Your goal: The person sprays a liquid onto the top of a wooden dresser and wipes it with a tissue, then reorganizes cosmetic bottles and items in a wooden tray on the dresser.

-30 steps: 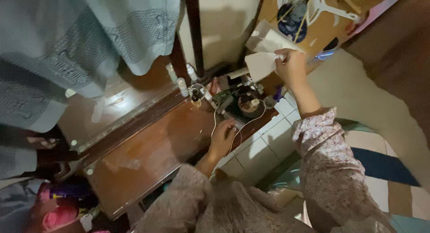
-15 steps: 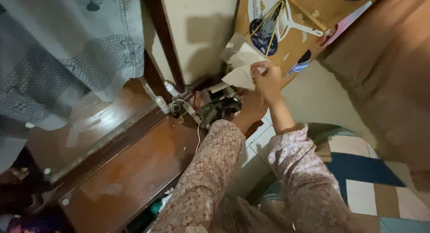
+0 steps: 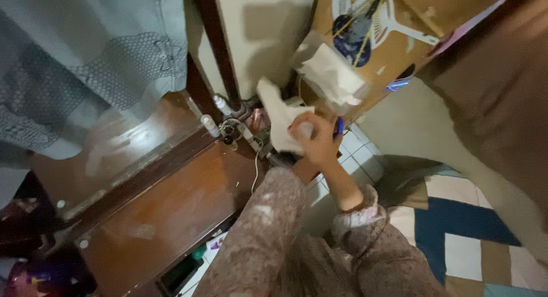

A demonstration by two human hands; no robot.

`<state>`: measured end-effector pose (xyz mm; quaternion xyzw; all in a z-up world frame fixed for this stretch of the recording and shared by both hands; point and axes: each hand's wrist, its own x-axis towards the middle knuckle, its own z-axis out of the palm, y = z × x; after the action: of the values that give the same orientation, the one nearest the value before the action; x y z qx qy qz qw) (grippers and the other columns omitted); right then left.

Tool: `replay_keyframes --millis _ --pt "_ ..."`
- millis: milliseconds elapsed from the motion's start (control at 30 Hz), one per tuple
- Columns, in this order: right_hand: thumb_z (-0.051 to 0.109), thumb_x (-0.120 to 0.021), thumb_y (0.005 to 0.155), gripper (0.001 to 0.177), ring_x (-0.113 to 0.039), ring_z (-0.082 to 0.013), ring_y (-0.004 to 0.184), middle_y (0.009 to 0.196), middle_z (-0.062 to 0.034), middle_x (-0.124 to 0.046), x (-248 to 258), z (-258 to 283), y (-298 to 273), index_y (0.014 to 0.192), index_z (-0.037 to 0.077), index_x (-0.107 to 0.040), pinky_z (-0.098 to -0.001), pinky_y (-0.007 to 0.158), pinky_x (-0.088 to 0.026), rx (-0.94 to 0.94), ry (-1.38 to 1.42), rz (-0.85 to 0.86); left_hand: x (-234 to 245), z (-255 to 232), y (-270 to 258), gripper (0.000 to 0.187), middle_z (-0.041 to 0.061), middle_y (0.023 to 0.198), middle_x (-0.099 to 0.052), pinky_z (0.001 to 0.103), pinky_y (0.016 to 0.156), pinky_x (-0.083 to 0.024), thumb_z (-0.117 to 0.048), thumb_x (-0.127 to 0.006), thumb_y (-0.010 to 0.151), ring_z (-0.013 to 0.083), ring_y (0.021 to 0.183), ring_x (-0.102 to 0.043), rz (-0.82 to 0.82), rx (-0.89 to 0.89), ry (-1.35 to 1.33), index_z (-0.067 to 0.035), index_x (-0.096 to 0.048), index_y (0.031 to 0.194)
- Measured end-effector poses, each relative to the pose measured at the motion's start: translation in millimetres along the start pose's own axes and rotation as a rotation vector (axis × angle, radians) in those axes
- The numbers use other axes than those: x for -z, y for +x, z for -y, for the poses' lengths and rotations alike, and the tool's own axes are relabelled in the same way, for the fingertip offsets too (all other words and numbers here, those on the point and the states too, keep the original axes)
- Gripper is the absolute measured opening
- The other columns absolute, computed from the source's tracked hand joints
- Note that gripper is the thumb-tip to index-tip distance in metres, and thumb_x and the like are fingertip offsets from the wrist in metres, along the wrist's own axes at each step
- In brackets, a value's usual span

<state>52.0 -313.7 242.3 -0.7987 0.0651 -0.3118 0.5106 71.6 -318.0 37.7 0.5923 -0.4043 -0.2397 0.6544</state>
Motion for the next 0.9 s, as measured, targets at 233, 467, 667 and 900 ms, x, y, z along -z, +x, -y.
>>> replay_keyframes --millis 233,467,667,900 --pt "0.01 -0.074 0.086 0.021 -0.069 -0.0266 0.091 0.097 -0.0149 -0.07 -90.1 -41.8 -51.2 0.1 0.001 -0.061 -0.0374 0.083 -0.053 -0.169 -0.119 0.195 80.9 11.8 -139.3 0.039 0.017 0.124 -0.06 0.042 0.096 -0.048 -0.018 -0.062 0.099 0.0298 0.116 -0.058 -0.123 0.199 0.192 -0.004 -0.055 0.135" --pt "0.0 -0.059 0.092 0.04 -0.066 -0.039 0.102 0.119 -0.0255 -0.065 -201.6 -169.3 -137.3 0.132 -0.002 -0.056 -0.0446 0.09 -0.055 0.232 -0.308 0.367 147.0 50.1 -295.4 0.028 0.018 0.113 -0.066 0.043 0.088 -0.051 -0.007 -0.062 0.098 0.0313 0.105 -0.064 -0.502 0.399 0.451 -0.002 -0.063 0.126" --pt "0.013 -0.057 0.099 0.054 -0.062 -0.0361 0.111 0.133 -0.0222 -0.058 -278.8 -158.3 -182.1 0.15 0.003 -0.041 -0.0444 0.095 -0.052 -0.125 -0.198 0.974 183.2 46.0 -363.3 0.025 0.014 0.116 -0.061 0.04 0.078 -0.055 -0.008 -0.056 0.096 0.0256 0.101 -0.065 -0.905 0.599 0.16 -0.002 -0.059 0.119" --pt "0.022 -0.053 0.1 0.052 -0.037 -0.0395 0.148 0.157 -0.0199 -0.043 -334.3 -192.4 -225.2 0.151 0.013 -0.046 -0.0561 0.118 -0.032 0.198 -0.406 0.792 219.3 72.2 -433.4 0.027 0.022 0.118 -0.063 0.043 0.091 -0.047 -0.013 -0.058 0.099 0.0321 0.107 -0.061 -1.031 0.697 0.4 0.002 -0.058 0.121"
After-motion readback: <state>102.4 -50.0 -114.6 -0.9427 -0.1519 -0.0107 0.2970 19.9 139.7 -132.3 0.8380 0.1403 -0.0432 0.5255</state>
